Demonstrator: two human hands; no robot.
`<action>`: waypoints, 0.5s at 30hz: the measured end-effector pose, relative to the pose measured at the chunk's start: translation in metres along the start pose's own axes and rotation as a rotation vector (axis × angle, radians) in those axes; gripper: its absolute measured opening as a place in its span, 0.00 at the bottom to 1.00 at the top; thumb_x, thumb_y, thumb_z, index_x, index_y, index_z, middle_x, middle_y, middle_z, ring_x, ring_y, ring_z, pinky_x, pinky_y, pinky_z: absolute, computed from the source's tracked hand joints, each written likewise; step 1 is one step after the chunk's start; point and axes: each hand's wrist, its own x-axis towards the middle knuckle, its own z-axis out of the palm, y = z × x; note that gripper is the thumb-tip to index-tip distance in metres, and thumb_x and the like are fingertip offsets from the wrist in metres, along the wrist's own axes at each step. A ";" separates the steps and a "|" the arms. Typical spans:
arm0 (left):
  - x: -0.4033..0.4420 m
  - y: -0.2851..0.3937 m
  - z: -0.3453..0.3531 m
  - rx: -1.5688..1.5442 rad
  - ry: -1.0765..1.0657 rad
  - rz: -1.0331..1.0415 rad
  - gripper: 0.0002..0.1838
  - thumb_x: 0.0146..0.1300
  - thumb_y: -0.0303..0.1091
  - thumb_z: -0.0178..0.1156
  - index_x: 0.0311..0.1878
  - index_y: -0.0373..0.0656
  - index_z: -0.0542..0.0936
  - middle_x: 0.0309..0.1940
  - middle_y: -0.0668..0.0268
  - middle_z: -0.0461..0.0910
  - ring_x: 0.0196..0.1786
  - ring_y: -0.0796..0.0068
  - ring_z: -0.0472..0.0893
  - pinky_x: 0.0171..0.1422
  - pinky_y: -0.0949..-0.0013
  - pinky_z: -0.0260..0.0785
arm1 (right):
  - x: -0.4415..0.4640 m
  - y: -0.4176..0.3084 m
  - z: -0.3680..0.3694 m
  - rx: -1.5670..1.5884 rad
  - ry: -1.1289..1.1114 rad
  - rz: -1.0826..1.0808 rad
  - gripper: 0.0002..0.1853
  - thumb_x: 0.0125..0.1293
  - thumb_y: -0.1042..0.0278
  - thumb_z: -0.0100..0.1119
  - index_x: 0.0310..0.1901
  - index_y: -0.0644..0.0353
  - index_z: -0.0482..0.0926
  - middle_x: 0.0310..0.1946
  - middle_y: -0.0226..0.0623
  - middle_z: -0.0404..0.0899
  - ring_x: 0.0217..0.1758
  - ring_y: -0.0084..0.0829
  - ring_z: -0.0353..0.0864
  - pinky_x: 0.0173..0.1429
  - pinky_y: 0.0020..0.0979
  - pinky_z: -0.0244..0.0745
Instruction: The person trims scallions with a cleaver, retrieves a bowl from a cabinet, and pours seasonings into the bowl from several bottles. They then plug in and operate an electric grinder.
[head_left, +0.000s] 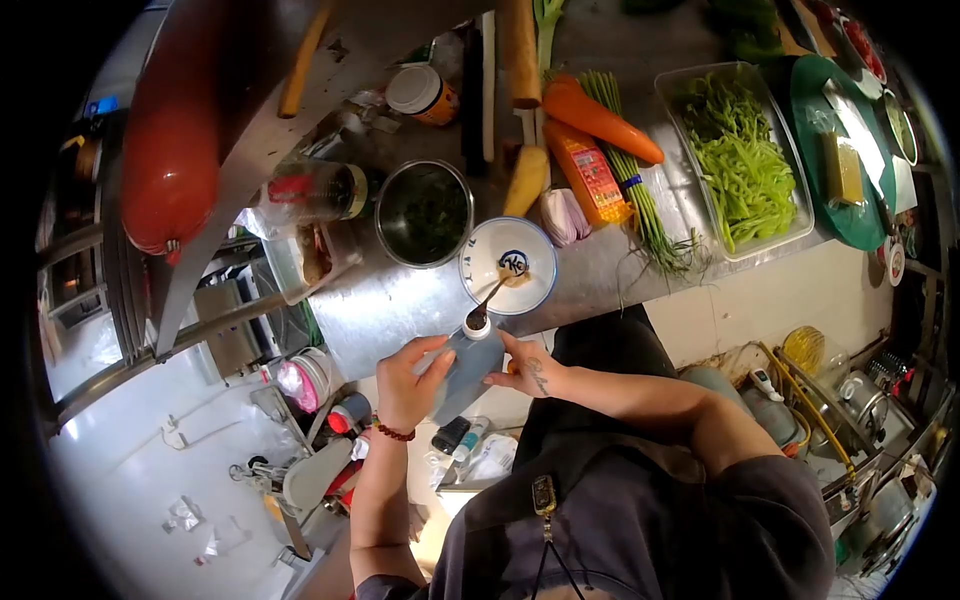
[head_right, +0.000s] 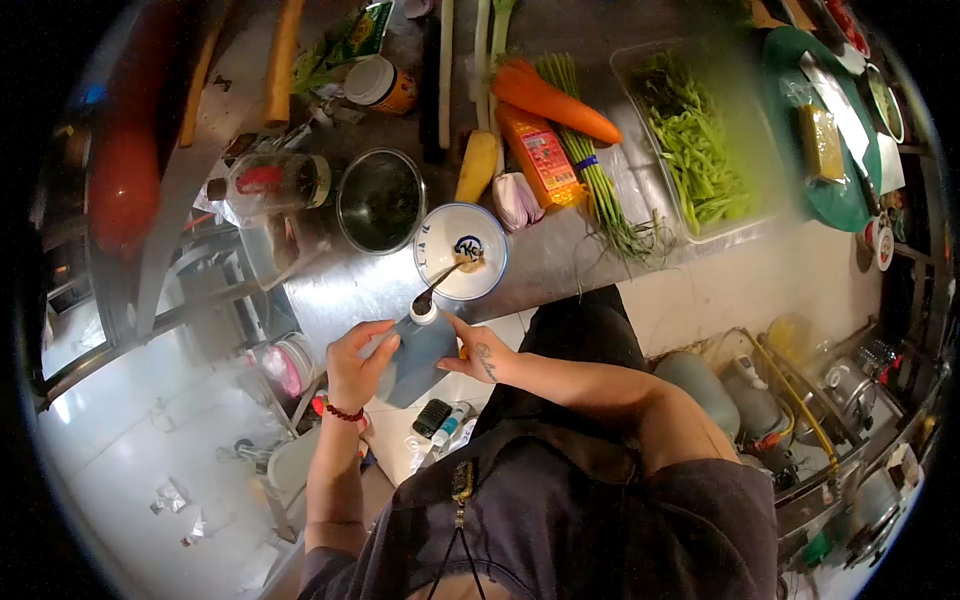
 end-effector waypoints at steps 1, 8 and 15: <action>0.002 0.000 0.000 0.012 -0.014 -0.002 0.12 0.57 0.32 0.65 0.42 0.36 0.82 0.35 0.56 0.84 0.37 0.70 0.84 0.43 0.73 0.73 | 0.000 0.001 0.001 0.010 -0.002 0.017 0.46 0.54 0.62 0.68 0.70 0.58 0.50 0.36 0.54 0.79 0.31 0.46 0.81 0.38 0.35 0.75; 0.009 -0.013 0.008 -0.004 -0.052 -0.021 0.12 0.57 0.32 0.65 0.42 0.36 0.81 0.36 0.56 0.84 0.39 0.69 0.84 0.46 0.71 0.73 | 0.004 0.015 0.008 0.136 -0.030 0.042 0.44 0.54 0.63 0.68 0.68 0.62 0.53 0.43 0.54 0.78 0.36 0.44 0.81 0.42 0.34 0.75; 0.013 -0.022 0.008 0.017 -0.064 -0.067 0.12 0.57 0.34 0.65 0.40 0.37 0.82 0.35 0.56 0.83 0.39 0.66 0.84 0.46 0.69 0.73 | 0.008 0.014 0.011 0.174 -0.028 0.051 0.41 0.53 0.66 0.69 0.66 0.63 0.57 0.46 0.52 0.78 0.48 0.41 0.80 0.47 0.32 0.75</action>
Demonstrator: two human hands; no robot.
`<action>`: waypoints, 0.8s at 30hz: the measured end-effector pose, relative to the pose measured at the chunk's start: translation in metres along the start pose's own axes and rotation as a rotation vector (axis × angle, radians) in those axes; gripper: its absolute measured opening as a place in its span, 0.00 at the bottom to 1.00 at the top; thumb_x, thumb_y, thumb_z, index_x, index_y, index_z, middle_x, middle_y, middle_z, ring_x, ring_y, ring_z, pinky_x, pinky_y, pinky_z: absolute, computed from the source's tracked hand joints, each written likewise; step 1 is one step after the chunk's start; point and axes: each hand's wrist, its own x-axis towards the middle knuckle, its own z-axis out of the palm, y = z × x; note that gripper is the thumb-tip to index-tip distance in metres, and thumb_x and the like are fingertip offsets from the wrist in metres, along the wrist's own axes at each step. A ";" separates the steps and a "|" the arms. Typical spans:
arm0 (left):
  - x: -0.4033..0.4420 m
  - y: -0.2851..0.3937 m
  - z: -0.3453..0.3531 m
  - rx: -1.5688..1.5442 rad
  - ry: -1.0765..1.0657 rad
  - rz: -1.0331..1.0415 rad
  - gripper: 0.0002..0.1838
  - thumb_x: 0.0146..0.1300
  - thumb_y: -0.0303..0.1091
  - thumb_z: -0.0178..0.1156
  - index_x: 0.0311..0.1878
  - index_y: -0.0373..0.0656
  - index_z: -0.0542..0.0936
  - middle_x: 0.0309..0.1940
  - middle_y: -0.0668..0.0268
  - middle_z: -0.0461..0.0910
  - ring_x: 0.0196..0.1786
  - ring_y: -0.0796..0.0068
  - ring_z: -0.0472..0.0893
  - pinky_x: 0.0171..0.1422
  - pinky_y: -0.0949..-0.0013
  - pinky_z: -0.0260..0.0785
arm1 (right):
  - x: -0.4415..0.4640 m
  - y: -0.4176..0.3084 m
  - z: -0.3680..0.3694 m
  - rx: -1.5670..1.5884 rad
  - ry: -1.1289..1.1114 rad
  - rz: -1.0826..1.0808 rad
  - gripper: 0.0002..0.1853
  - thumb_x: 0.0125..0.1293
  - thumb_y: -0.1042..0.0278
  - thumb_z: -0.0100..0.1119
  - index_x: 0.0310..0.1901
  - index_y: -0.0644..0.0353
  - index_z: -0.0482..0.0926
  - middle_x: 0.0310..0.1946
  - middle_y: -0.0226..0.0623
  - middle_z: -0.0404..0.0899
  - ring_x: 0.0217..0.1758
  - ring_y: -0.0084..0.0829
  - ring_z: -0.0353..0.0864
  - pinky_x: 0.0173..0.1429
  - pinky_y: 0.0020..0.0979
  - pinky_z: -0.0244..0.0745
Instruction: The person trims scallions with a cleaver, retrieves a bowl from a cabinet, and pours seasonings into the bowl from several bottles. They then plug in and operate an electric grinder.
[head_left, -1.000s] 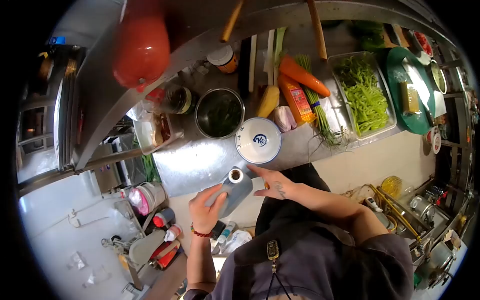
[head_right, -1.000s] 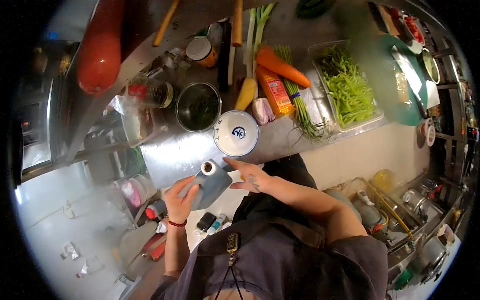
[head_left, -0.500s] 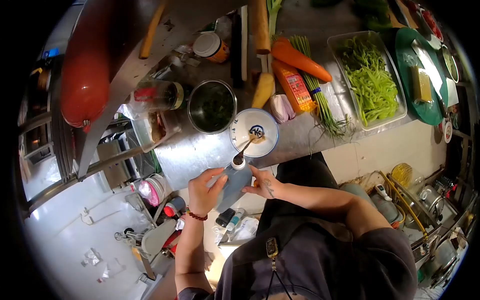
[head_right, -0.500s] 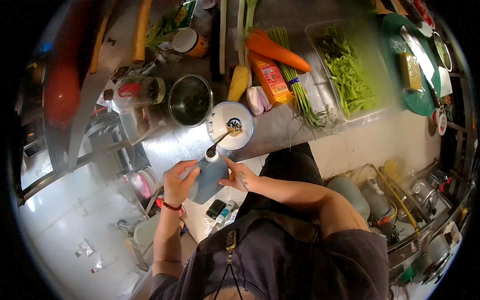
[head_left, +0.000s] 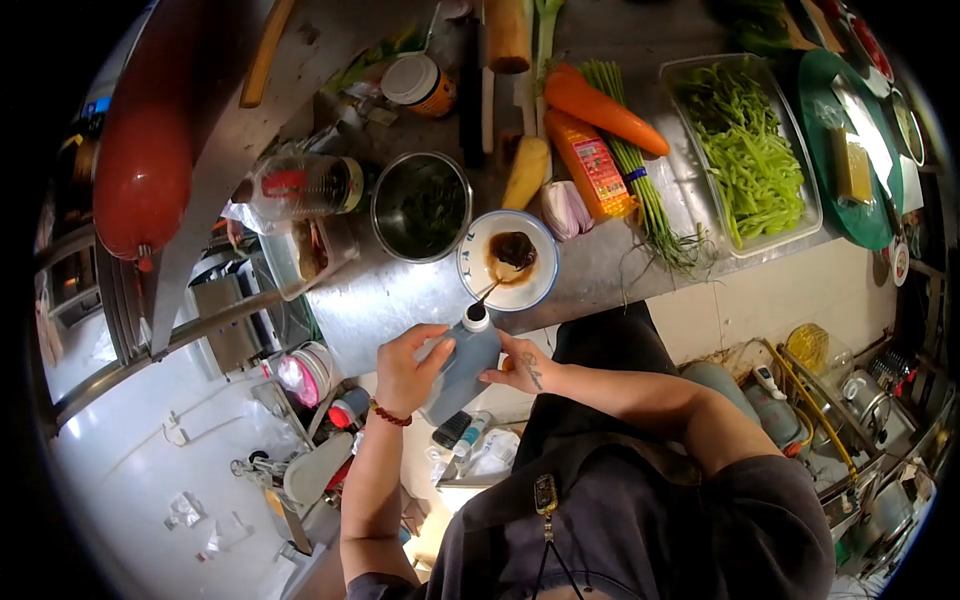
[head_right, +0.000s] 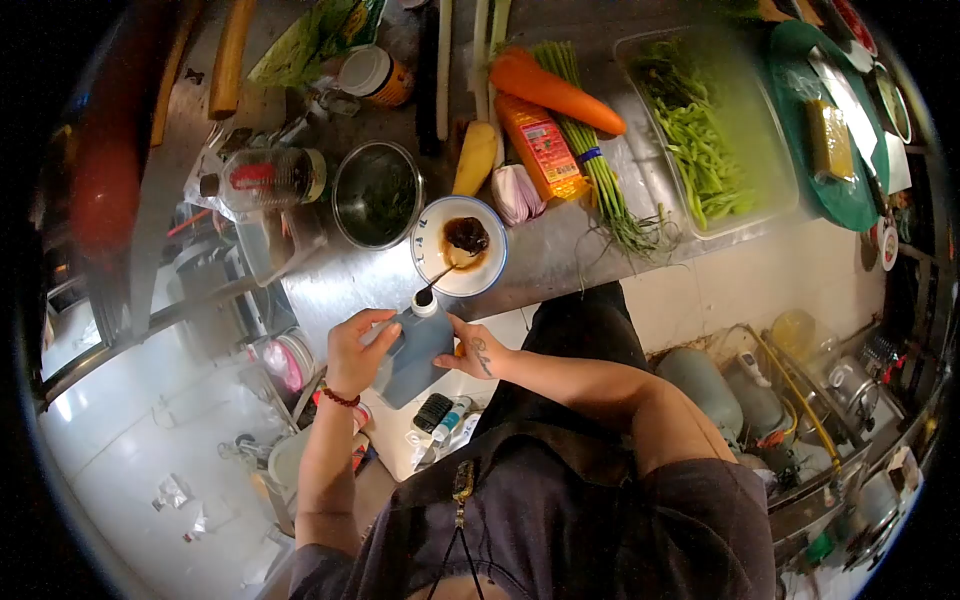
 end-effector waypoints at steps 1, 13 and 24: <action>0.001 0.000 0.000 0.002 -0.001 -0.002 0.12 0.57 0.34 0.65 0.40 0.37 0.82 0.34 0.56 0.83 0.38 0.66 0.84 0.46 0.69 0.73 | 0.001 -0.001 0.000 0.013 -0.005 0.016 0.40 0.53 0.66 0.69 0.65 0.63 0.58 0.46 0.52 0.78 0.50 0.41 0.80 0.48 0.32 0.75; 0.015 0.018 -0.005 0.031 -0.047 -0.077 0.11 0.57 0.34 0.64 0.40 0.38 0.82 0.33 0.55 0.83 0.36 0.65 0.84 0.41 0.70 0.74 | 0.004 -0.015 -0.010 0.034 -0.075 0.073 0.37 0.55 0.64 0.69 0.63 0.61 0.60 0.45 0.45 0.78 0.49 0.35 0.78 0.48 0.32 0.74; 0.025 0.036 -0.010 0.102 -0.076 -0.112 0.11 0.56 0.31 0.65 0.41 0.36 0.81 0.33 0.59 0.83 0.37 0.71 0.82 0.40 0.71 0.74 | 0.009 -0.003 -0.004 0.176 -0.098 0.011 0.38 0.56 0.66 0.69 0.65 0.60 0.59 0.52 0.42 0.76 0.58 0.33 0.73 0.63 0.34 0.66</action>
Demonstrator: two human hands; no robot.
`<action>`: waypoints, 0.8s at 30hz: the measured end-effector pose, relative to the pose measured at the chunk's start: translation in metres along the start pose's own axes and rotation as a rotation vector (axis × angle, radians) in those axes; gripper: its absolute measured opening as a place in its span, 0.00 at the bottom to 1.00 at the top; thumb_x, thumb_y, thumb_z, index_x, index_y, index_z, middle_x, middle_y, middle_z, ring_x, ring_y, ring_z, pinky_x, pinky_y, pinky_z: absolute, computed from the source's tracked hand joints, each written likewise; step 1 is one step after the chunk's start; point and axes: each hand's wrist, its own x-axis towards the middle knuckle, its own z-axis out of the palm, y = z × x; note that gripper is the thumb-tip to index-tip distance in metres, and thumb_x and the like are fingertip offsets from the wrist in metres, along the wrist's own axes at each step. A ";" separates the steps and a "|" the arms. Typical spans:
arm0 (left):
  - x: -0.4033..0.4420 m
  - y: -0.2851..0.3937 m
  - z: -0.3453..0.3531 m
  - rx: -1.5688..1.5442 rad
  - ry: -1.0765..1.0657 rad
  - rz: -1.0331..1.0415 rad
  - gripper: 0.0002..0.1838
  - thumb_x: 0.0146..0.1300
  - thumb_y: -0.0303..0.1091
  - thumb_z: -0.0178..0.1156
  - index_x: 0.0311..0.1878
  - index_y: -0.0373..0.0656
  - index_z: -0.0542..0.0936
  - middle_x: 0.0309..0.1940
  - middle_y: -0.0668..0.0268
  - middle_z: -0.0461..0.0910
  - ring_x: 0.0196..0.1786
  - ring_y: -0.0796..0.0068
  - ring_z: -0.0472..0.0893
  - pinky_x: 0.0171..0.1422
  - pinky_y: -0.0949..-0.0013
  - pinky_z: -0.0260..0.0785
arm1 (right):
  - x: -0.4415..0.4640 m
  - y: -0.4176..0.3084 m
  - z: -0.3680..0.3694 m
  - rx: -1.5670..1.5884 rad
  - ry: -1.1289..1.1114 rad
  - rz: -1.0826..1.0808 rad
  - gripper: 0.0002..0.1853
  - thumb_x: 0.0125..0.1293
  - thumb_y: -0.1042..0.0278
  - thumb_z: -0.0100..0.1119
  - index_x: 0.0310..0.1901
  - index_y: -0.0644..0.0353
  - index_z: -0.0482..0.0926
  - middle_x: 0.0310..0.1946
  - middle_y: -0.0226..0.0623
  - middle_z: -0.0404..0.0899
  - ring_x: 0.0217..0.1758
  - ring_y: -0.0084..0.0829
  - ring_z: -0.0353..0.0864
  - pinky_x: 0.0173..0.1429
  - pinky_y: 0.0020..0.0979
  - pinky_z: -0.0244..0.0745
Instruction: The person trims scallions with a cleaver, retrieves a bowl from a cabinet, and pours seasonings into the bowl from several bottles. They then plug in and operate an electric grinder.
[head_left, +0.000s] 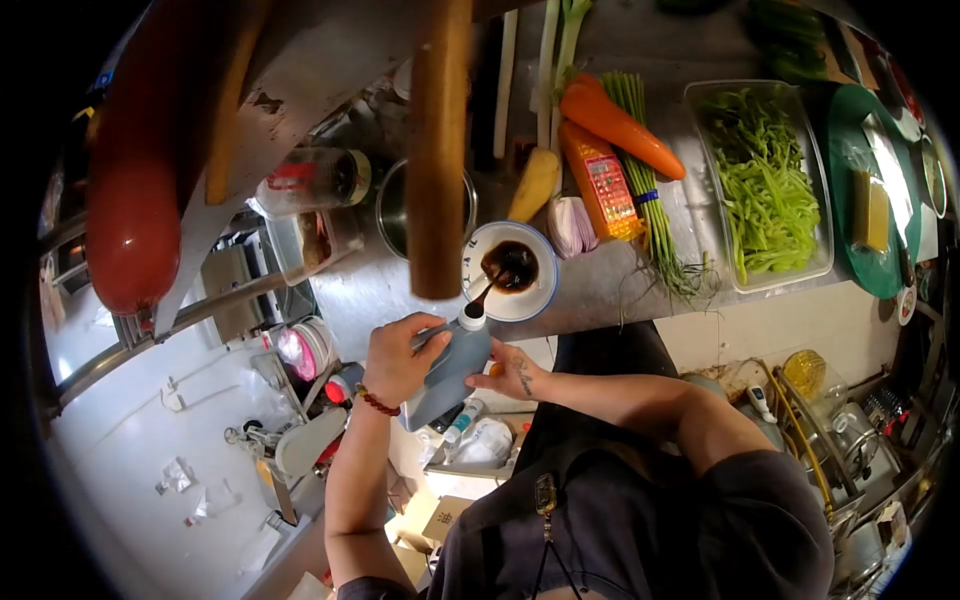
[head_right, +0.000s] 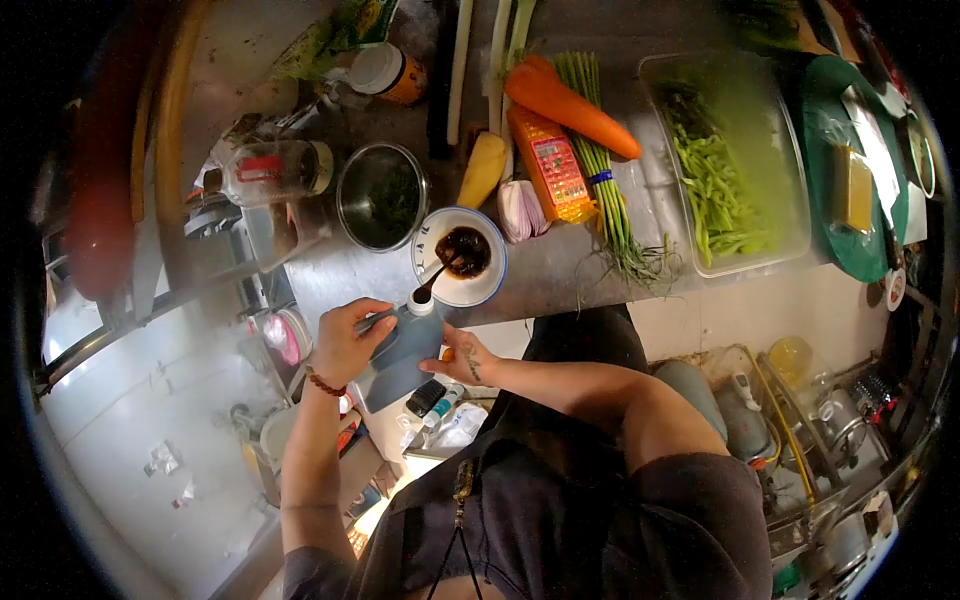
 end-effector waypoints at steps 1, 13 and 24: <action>0.000 0.004 -0.002 0.042 -0.020 0.007 0.12 0.57 0.29 0.65 0.43 0.35 0.81 0.32 0.63 0.83 0.37 0.79 0.79 0.41 0.74 0.73 | 0.000 0.000 0.000 -0.003 -0.007 -0.008 0.38 0.56 0.67 0.69 0.65 0.59 0.59 0.53 0.42 0.75 0.59 0.33 0.72 0.64 0.34 0.64; -0.011 0.018 -0.006 0.045 0.039 0.037 0.11 0.57 0.35 0.64 0.41 0.40 0.81 0.29 0.54 0.82 0.29 0.61 0.83 0.34 0.67 0.72 | -0.003 -0.013 0.001 0.061 0.000 0.043 0.35 0.56 0.68 0.69 0.63 0.59 0.62 0.54 0.40 0.75 0.61 0.33 0.70 0.63 0.33 0.65; -0.042 -0.021 -0.021 -0.146 0.171 0.291 0.12 0.56 0.32 0.66 0.42 0.37 0.82 0.34 0.56 0.84 0.37 0.67 0.84 0.43 0.71 0.74 | -0.027 -0.031 0.020 -0.198 0.298 -0.061 0.32 0.59 0.65 0.61 0.63 0.64 0.60 0.52 0.46 0.74 0.49 0.34 0.75 0.47 0.28 0.73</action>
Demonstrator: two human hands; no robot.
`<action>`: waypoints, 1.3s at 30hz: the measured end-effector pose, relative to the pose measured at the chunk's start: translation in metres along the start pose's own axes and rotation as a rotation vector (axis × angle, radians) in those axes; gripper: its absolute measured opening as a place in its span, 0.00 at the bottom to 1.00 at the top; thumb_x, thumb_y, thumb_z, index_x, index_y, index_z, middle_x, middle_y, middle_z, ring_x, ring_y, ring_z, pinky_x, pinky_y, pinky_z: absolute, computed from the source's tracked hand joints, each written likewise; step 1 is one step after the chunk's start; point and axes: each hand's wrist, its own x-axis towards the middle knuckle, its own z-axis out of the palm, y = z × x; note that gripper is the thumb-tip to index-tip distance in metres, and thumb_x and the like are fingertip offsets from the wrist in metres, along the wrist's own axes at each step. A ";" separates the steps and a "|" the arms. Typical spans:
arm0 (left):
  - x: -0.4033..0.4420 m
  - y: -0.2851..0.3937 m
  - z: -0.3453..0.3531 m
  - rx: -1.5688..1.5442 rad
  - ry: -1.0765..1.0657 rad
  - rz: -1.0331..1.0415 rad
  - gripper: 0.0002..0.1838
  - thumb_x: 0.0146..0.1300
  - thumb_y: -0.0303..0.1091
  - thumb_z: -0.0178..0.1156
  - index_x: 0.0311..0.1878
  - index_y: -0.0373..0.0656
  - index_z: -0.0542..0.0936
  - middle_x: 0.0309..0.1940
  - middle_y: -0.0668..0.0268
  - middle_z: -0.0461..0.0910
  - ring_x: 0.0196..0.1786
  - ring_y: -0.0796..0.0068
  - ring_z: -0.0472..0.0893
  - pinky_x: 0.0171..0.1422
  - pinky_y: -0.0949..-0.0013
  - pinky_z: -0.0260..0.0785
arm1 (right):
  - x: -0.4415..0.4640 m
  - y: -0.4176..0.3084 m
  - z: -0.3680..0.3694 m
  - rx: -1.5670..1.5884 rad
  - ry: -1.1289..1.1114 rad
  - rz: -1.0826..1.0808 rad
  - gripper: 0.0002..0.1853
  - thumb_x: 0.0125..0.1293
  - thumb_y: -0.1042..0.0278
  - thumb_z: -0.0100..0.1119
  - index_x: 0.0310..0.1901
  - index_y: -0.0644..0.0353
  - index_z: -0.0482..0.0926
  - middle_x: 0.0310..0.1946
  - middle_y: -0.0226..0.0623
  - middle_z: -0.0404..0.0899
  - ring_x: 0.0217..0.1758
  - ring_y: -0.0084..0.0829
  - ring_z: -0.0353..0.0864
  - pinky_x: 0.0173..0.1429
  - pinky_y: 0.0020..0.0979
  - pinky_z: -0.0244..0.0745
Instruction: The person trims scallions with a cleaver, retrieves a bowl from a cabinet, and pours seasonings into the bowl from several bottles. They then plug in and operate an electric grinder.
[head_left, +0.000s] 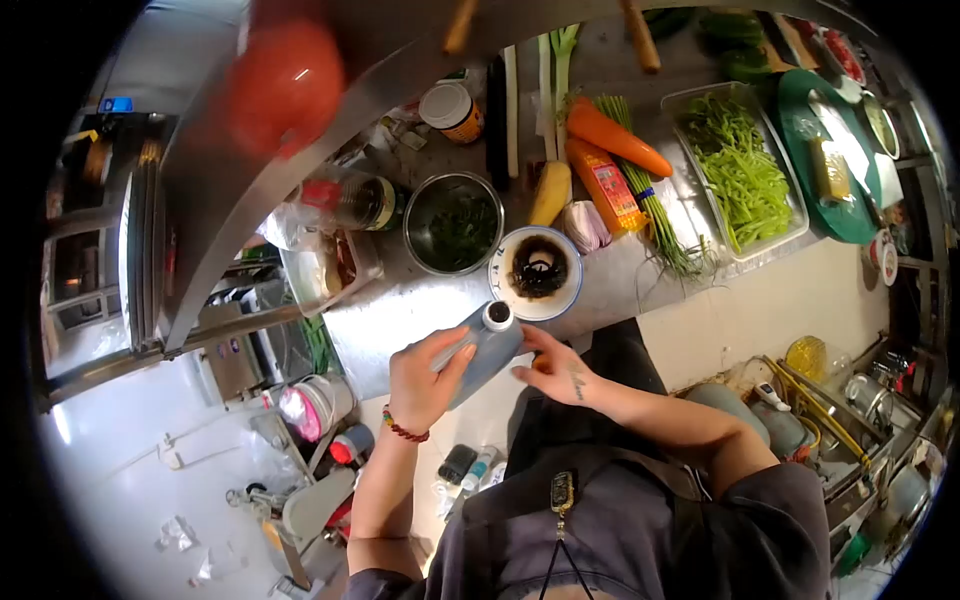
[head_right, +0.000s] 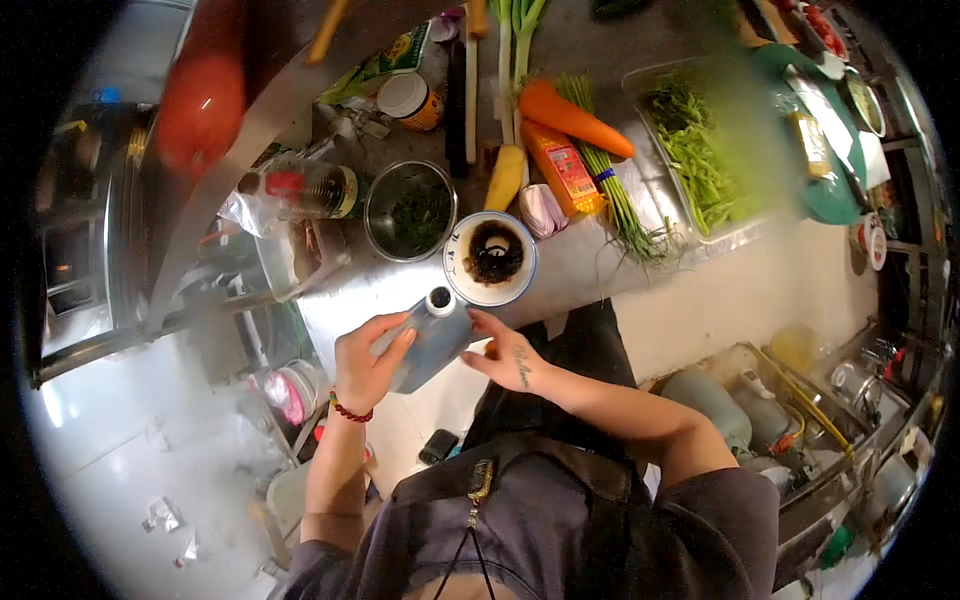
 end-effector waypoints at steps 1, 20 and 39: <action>-0.003 -0.005 -0.001 -0.019 0.002 0.019 0.12 0.56 0.32 0.66 0.42 0.37 0.82 0.34 0.56 0.84 0.37 0.67 0.84 0.43 0.71 0.74 | -0.010 0.005 0.001 0.002 0.074 0.037 0.29 0.60 0.67 0.58 0.62 0.64 0.61 0.51 0.44 0.74 0.45 0.31 0.75 0.46 0.27 0.72; -0.050 -0.099 -0.061 -0.150 0.319 0.565 0.10 0.51 0.30 0.68 0.38 0.41 0.83 0.28 0.60 0.82 0.29 0.63 0.80 0.37 0.67 0.72 | 0.054 -0.188 0.074 -1.408 -0.489 -0.787 0.16 0.49 0.72 0.64 0.41 0.61 0.75 0.41 0.36 0.77 0.44 0.37 0.74 0.51 0.34 0.72; -0.042 -0.145 -0.088 -0.266 0.575 0.370 0.09 0.52 0.27 0.67 0.37 0.37 0.83 0.32 0.58 0.84 0.34 0.66 0.84 0.40 0.71 0.74 | 0.127 -0.167 0.136 -1.683 -0.241 -0.720 0.17 0.63 0.56 0.56 0.40 0.64 0.71 0.34 0.43 0.76 0.42 0.40 0.75 0.47 0.37 0.72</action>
